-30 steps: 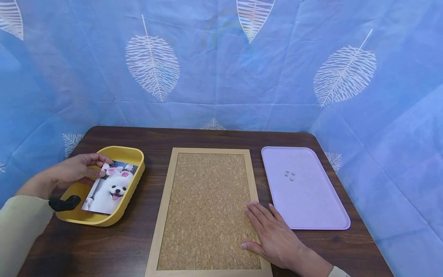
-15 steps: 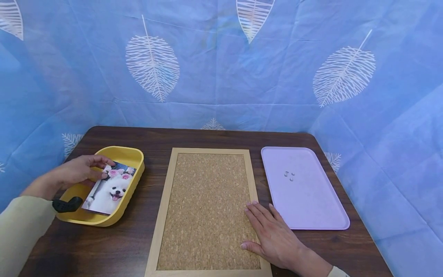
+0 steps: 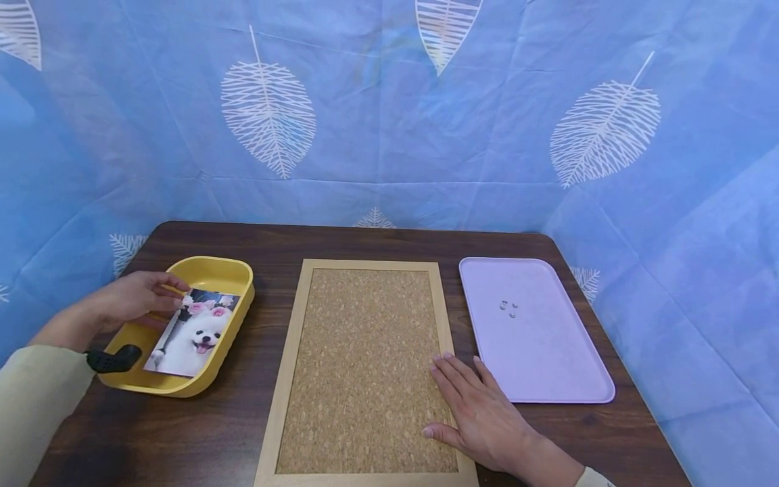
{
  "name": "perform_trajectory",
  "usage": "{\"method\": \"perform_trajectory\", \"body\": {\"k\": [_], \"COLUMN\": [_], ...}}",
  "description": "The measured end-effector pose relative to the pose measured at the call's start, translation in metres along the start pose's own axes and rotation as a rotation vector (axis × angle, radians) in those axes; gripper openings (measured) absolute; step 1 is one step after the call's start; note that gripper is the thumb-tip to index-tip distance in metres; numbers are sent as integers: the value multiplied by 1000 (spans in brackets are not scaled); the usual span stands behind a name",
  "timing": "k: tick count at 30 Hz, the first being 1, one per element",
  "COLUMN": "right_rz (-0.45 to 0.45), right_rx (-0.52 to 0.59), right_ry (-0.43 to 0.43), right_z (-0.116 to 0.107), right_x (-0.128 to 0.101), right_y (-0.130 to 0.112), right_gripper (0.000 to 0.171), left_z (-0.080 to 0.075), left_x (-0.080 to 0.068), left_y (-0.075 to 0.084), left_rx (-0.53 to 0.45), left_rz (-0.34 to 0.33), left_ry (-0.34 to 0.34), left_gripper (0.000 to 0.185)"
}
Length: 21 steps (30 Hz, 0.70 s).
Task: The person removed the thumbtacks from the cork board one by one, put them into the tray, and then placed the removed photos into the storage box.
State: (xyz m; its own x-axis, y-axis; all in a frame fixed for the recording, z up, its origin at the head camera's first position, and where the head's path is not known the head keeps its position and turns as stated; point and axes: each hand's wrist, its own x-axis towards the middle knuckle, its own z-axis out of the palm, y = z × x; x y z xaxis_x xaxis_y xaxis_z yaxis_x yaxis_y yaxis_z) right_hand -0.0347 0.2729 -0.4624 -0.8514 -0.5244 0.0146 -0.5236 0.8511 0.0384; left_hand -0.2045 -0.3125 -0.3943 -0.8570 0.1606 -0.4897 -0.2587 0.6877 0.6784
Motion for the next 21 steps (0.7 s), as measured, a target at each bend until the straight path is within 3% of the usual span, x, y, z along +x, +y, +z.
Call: {"method": "perform_trajectory", "body": {"k": [7, 12, 15, 21], "right_rz": [2, 5, 12, 33], "right_rx": [-12, 9, 20, 62], "right_ry": [9, 17, 45, 159], "right_z": [0, -4, -11, -32], "right_x": [0, 3, 11, 34], "right_y": [1, 1, 2, 9], "right_gripper": [89, 89, 88, 88], "left_z": [-2, 2, 11, 44], "left_x": [0, -5, -13, -37], "left_y": [4, 11, 22, 60], "left_rx": [5, 1, 56, 264], "left_rz": [-34, 35, 86, 110], "left_ry": [22, 67, 139, 374], "left_gripper": [47, 47, 46, 47]}}
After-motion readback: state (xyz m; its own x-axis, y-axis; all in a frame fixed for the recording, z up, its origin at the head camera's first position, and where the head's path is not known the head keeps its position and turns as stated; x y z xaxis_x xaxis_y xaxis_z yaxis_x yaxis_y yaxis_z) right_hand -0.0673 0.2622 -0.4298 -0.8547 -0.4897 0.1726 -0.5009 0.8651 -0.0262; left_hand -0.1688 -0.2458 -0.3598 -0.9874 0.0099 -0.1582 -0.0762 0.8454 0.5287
